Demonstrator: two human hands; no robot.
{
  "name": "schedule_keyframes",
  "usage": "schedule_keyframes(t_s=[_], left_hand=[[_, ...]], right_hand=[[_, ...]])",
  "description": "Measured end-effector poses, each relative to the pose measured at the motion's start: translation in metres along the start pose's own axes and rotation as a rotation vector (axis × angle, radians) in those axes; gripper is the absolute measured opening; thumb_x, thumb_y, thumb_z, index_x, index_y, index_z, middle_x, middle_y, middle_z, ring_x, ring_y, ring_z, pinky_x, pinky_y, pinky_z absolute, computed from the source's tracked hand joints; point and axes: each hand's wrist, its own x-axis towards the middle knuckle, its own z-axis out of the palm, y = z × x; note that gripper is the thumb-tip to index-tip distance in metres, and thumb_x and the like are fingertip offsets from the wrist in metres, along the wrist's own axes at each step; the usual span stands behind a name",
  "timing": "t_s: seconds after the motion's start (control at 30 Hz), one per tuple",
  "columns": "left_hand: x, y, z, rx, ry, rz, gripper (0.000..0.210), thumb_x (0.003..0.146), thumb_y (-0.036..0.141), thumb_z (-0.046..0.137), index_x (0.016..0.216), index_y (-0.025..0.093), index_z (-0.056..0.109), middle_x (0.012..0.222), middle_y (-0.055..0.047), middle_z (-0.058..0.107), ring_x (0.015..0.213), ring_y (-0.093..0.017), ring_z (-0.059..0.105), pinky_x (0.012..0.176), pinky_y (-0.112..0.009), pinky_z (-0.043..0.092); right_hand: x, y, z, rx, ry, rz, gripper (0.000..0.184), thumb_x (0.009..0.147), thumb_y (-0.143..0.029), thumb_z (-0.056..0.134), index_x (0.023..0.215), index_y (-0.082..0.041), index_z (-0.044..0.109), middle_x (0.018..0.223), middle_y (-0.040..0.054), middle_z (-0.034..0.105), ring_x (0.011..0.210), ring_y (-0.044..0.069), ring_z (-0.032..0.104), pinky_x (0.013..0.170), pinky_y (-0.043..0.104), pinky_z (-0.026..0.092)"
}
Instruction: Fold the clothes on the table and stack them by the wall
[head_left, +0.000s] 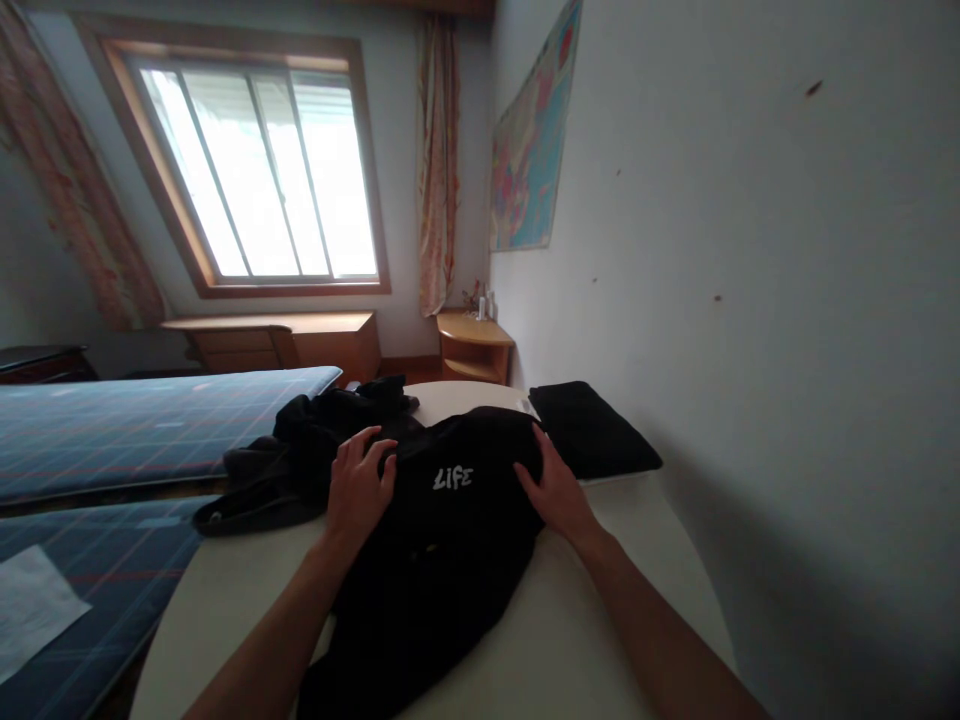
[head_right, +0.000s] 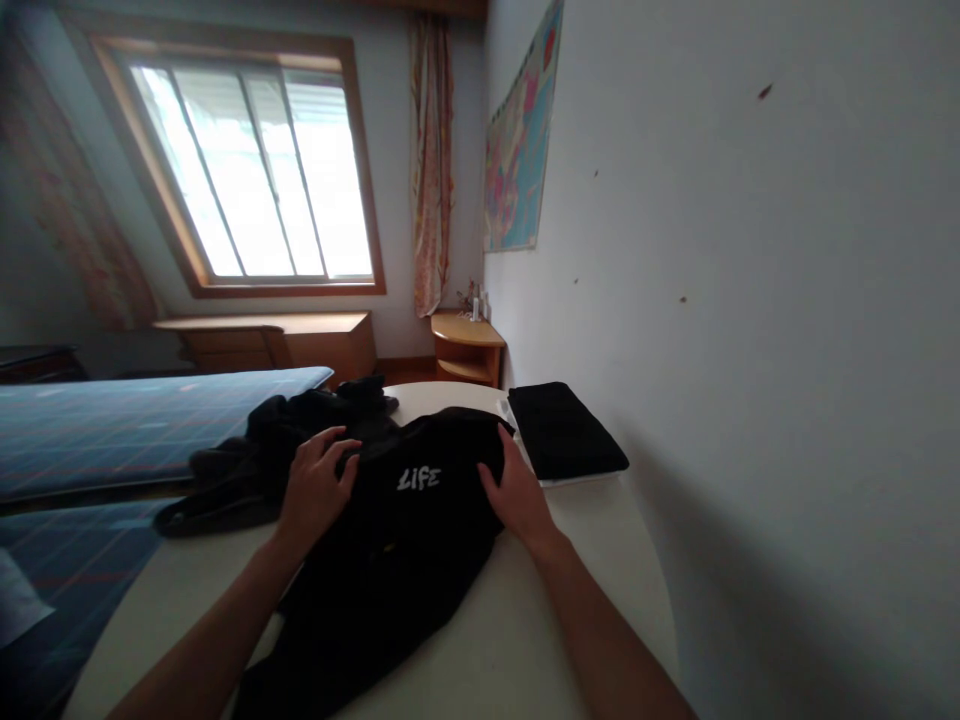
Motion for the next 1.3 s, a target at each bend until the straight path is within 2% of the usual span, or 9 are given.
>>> schedule_keyframes(t_s=[0.07, 0.23, 0.3, 0.47, 0.57, 0.7, 0.83, 1.1, 1.3], left_hand=[[-0.002, 0.005, -0.003, -0.063, -0.125, 0.062, 0.023, 0.089, 0.027, 0.055, 0.107, 0.022, 0.068, 0.127, -0.01, 0.06, 0.12, -0.031, 0.052, 0.105, -0.044, 0.039], [-0.011, 0.015, -0.009, -0.321, -0.85, 0.185, 0.027, 0.081, 0.034, 0.067, 0.106, 0.024, 0.071, 0.093, -0.002, 0.07, 0.082, -0.021, 0.064, 0.076, -0.029, 0.05], [-0.014, 0.017, -0.01, -0.305, -0.944, 0.177, 0.034, 0.073, 0.032, 0.073, 0.106, 0.025, 0.073, 0.096, -0.002, 0.069, 0.082, -0.021, 0.065, 0.073, -0.027, 0.049], [-0.014, 0.018, -0.012, -0.241, -0.946, 0.171, 0.024, 0.071, 0.019, 0.065, 0.091, 0.028, 0.075, 0.092, -0.001, 0.07, 0.083, -0.022, 0.064, 0.074, -0.027, 0.047], [-0.008, 0.015, -0.014, -0.172, -0.793, 0.159, 0.02, 0.077, 0.017, 0.059, 0.086, 0.029, 0.072, 0.094, 0.0, 0.071, 0.088, -0.022, 0.065, 0.078, -0.028, 0.046], [0.001, -0.001, -0.012, -0.088, -0.436, 0.01, 0.016, 0.086, 0.02, 0.052, 0.091, 0.026, 0.066, 0.1, -0.003, 0.069, 0.088, -0.021, 0.066, 0.078, -0.029, 0.046], [0.004, -0.017, -0.007, 0.004, -0.187, -0.198, 0.015, 0.091, 0.024, 0.047, 0.093, 0.023, 0.062, 0.1, -0.005, 0.068, 0.084, -0.02, 0.066, 0.074, -0.028, 0.046], [-0.001, 0.011, -0.013, 0.166, -0.475, -0.302, 0.036, 0.089, 0.059, 0.053, 0.095, 0.025, 0.058, 0.08, -0.006, 0.072, 0.079, -0.031, 0.07, 0.064, -0.032, 0.042], [-0.007, 0.019, -0.002, 0.007, -0.518, -0.24, 0.023, 0.086, 0.031, 0.06, 0.106, 0.024, 0.05, 0.084, -0.003, 0.071, 0.08, -0.025, 0.07, 0.067, -0.029, 0.043]], right_hand=[[-0.003, 0.0, 0.004, -0.006, -0.086, -0.089, 0.075, 0.091, -0.035, 0.053, 0.155, -0.014, 0.022, 0.155, 0.0161, 0.038, 0.143, 0.025, 0.037, 0.117, 0.042, 0.031], [-0.007, -0.007, 0.0, -0.217, -0.258, -0.031, 0.067, 0.083, -0.039, 0.064, 0.143, -0.015, 0.046, 0.141, 0.015, 0.054, 0.131, 0.029, 0.048, 0.111, 0.043, 0.038], [-0.009, -0.011, -0.006, -0.329, -0.27, 0.062, 0.066, 0.079, -0.044, 0.069, 0.136, -0.015, 0.052, 0.135, 0.0159, 0.057, 0.126, 0.032, 0.051, 0.107, 0.043, 0.04], [-0.016, -0.015, -0.016, -0.458, -0.396, 0.272, 0.062, 0.076, -0.042, 0.073, 0.128, -0.016, 0.054, 0.119, 0.0166, 0.064, 0.109, 0.033, 0.062, 0.09, 0.041, 0.048], [-0.014, -0.01, -0.016, -0.378, -0.432, 0.228, 0.043, 0.081, -0.023, 0.065, 0.123, -0.021, 0.057, 0.11, 0.01, 0.069, 0.104, 0.027, 0.065, 0.088, 0.035, 0.048], [-0.002, 0.001, -0.014, -0.18, -0.216, 0.185, 0.031, 0.084, -0.01, 0.051, 0.11, -0.022, 0.062, 0.108, 0.0067, 0.069, 0.104, 0.021, 0.065, 0.092, 0.031, 0.047], [0.005, 0.008, -0.009, 0.05, 0.053, 0.081, 0.046, 0.087, -0.008, 0.038, 0.128, -0.021, 0.054, 0.132, 0.0102, 0.057, 0.114, 0.02, 0.061, 0.1, 0.034, 0.047], [-0.008, -0.014, -0.006, 0.079, -0.428, -0.177, 0.02, 0.081, -0.015, 0.063, 0.098, -0.022, 0.071, 0.097, 0.0029, 0.069, 0.093, 0.018, 0.064, 0.09, 0.031, 0.049], [-0.013, -0.022, 0.002, 0.008, -0.566, -0.286, 0.008, 0.084, -0.019, 0.069, 0.087, -0.023, 0.074, 0.098, 0.0033, 0.068, 0.096, 0.019, 0.062, 0.088, 0.029, 0.047]])
